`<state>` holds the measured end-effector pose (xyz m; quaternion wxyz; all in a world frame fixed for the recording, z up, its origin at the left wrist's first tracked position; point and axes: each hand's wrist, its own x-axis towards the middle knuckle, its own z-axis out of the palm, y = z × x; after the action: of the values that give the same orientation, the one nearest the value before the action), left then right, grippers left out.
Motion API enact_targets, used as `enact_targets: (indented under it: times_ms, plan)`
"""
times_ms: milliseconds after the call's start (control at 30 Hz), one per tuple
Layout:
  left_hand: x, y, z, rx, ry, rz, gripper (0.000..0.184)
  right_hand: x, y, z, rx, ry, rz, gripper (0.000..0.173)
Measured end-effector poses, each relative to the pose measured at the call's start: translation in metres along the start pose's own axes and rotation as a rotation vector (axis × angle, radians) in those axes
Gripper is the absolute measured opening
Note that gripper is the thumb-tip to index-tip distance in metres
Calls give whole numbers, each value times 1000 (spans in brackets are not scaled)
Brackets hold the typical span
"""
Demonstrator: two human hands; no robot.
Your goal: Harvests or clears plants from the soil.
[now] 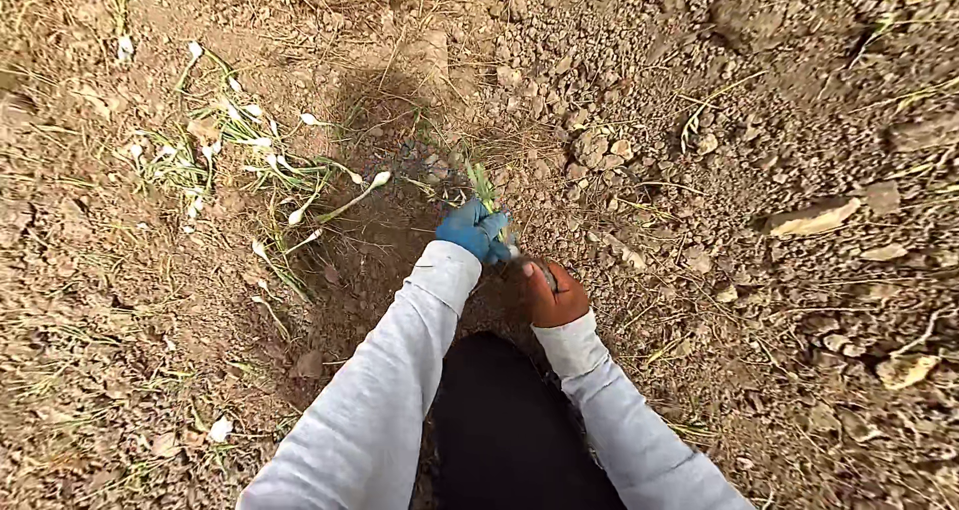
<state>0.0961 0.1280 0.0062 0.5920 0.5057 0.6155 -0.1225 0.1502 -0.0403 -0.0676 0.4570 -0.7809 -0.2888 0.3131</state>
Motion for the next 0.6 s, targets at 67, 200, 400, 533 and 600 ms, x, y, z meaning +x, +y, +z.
enact_targets:
  times_ms: [67, 200, 400, 533, 600]
  plan:
    - [6, -6, -13, 178, 27, -23, 33, 4, 1, 1, 6, -15, 22, 56]
    - [14, -18, -34, 143, 41, 67, 39, 5, -10, 4, -16, 26, 71, 52]
    - [34, -9, 25, 477, -169, -37, 40, -15, -32, -24, 61, 21, 151, 53]
    - [46, -31, 67, 690, -286, -105, 50, -4, -90, -103, 313, -121, -21, 36]
    - [35, -20, 59, 742, -384, -98, 49, 9, -96, -130, 340, -253, -100, 35]
